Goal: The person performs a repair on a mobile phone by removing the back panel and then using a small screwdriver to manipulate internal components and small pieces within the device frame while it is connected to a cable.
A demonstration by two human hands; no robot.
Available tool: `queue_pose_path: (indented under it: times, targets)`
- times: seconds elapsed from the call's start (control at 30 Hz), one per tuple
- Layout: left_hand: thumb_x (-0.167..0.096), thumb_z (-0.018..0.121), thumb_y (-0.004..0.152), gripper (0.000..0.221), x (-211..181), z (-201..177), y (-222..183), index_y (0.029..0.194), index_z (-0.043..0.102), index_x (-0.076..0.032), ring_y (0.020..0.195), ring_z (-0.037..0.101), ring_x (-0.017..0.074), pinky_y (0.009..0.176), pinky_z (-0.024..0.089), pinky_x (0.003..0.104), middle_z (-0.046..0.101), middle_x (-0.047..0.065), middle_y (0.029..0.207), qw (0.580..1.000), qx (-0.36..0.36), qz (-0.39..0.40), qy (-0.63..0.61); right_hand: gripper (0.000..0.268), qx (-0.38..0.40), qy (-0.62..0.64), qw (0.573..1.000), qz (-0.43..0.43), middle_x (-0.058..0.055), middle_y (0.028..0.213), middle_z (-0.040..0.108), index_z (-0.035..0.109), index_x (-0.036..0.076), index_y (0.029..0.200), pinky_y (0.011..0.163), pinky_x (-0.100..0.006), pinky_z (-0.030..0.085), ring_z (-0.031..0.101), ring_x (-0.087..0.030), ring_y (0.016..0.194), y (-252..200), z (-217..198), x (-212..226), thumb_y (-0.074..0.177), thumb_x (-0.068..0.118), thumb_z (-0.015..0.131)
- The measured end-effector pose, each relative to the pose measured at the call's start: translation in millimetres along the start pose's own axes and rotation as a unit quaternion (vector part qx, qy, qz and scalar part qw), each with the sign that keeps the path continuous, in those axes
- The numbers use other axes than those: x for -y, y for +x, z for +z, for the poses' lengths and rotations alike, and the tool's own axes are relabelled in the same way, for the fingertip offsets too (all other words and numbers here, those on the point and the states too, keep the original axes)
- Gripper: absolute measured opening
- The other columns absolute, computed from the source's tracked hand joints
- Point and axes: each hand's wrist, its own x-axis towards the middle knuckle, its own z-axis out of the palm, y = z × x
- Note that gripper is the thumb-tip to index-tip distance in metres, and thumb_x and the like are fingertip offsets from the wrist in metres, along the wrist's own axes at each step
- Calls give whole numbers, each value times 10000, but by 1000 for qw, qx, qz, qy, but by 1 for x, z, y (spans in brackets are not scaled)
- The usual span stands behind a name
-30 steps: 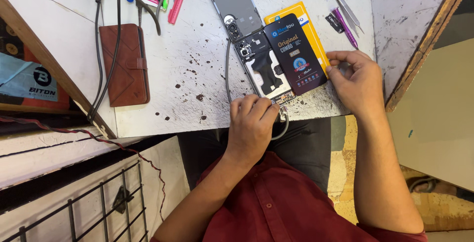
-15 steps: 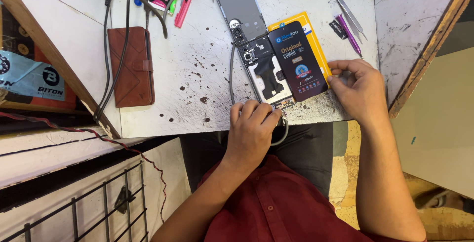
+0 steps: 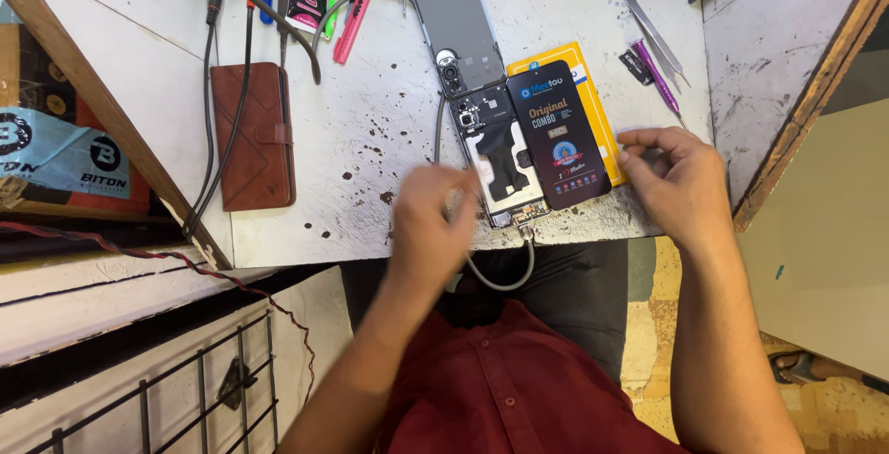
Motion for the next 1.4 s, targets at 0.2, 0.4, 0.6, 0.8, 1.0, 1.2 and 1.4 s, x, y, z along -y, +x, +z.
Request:
queue_pose_path:
  times: [0.2, 0.4, 0.6, 0.8, 1.0, 1.2, 1.4]
  targets:
    - [-152, 682, 971, 334, 57, -4, 97, 1258, 677, 20, 719, 749, 91, 616, 601, 235, 781, 102, 1003, 982, -49, -151, -101, 231, -21, 33, 999, 24, 28, 878, 656, 734, 1, 1177, 506, -192, 334, 398, 4, 581, 11, 3, 14, 958, 75, 728]
    - [-145, 712, 889, 467, 64, 10, 140, 1299, 563, 20, 534, 622, 98, 437, 447, 246, 739, 109, 1086, 921, -36, -307, -238, 229, -26, 34, 999, -20, 33, 940, 657, 708, -14, 1183, 501, -191, 317, 389, 11, 574, 20, 8, 31, 965, 58, 718]
    - [-52, 775, 873, 324, 68, 14, 136, 1178, 699, 30, 652, 594, 23, 534, 477, 209, 692, 57, 972, 910, -47, -220, -348, 227, -44, 85, 995, -33, 34, 968, 639, 705, -10, 1208, 549, -166, 319, 388, 16, 623, 16, 12, 25, 985, 30, 714]
    - [-46, 803, 899, 164, 45, -1, 98, 1054, 752, -40, 569, 464, 9, 501, 344, 196, 696, 16, 821, 958, 13, -133, -252, 327, -61, 77, 993, -72, -2, 1044, 666, 674, -9, 1267, 593, -160, 378, 460, -1, 677, 5, 17, 31, 950, -7, 754]
    - [-14, 766, 880, 203, 24, -22, 68, 1069, 747, -87, 672, 599, 45, 570, 477, 207, 687, 27, 1084, 977, 54, -25, -205, 598, -25, 73, 990, -117, -18, 1032, 654, 570, 24, 1374, 575, -159, 427, 541, -13, 689, -1, 43, 70, 828, 12, 814]
    - [-49, 790, 817, 332, 36, -41, 66, 1143, 744, -97, 667, 648, 90, 624, 546, 227, 678, 33, 1116, 990, 94, -63, -81, 427, 12, -23, 988, -151, -47, 973, 682, 687, 31, 1271, 601, -207, 480, 612, -73, 714, -3, 47, 76, 866, 35, 821]
    - [-99, 801, 839, 243, 44, -34, 65, 1079, 769, -123, 630, 653, 95, 603, 515, 251, 721, 0, 1049, 995, 54, -68, -56, 421, 16, -41, 988, -145, -48, 979, 676, 691, 37, 1254, 611, -217, 493, 632, -80, 723, -6, 45, 70, 857, 60, 828]
